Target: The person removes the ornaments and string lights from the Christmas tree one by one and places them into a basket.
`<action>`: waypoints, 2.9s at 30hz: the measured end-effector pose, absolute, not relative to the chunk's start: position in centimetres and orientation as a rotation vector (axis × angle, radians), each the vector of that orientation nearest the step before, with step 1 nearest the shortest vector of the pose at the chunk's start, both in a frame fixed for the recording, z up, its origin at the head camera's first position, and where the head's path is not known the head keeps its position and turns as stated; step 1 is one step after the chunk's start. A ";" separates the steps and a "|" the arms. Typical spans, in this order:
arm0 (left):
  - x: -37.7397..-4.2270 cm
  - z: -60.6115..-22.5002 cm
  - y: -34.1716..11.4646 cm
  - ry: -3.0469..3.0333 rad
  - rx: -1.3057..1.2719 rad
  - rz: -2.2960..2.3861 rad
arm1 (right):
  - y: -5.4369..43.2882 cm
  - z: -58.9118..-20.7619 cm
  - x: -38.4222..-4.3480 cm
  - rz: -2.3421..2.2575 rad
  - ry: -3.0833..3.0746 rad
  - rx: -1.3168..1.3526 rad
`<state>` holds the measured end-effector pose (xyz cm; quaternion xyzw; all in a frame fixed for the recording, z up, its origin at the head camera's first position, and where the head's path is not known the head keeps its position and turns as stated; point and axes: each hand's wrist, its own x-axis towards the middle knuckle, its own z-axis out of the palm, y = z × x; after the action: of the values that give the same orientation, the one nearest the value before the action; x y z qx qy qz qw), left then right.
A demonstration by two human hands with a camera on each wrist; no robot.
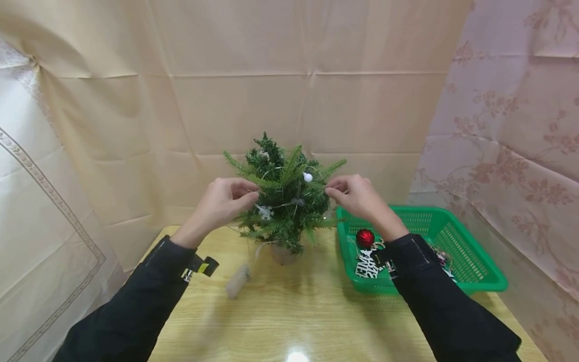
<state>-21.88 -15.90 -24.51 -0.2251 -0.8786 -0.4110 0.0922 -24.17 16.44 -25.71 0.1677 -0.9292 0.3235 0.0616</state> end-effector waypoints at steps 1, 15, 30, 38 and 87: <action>-21.9 -24.4 -15.9 -2.588 -0.676 -1.238 | 16.5 -25.5 -24.1 0.981 -2.797 0.501; -22.3 -23.7 -16.0 -2.380 -0.661 -1.361 | 15.7 -21.9 -24.1 1.511 -2.520 0.538; -22.1 -22.6 -15.4 -2.262 -0.648 -1.417 | 16.0 -20.0 -23.8 1.909 -2.272 0.360; -21.9 -21.9 -15.4 -2.192 -0.663 -1.608 | 14.5 -17.3 -24.4 1.997 -2.089 0.359; -18.0 -20.9 -14.5 -1.906 -1.009 -1.748 | 7.8 -24.6 -19.6 1.042 -2.174 1.092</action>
<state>-17.97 -14.47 -20.93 -0.3575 -0.6752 -0.6191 0.1819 -19.65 7.79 -24.60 0.4000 -0.7964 0.3818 0.2450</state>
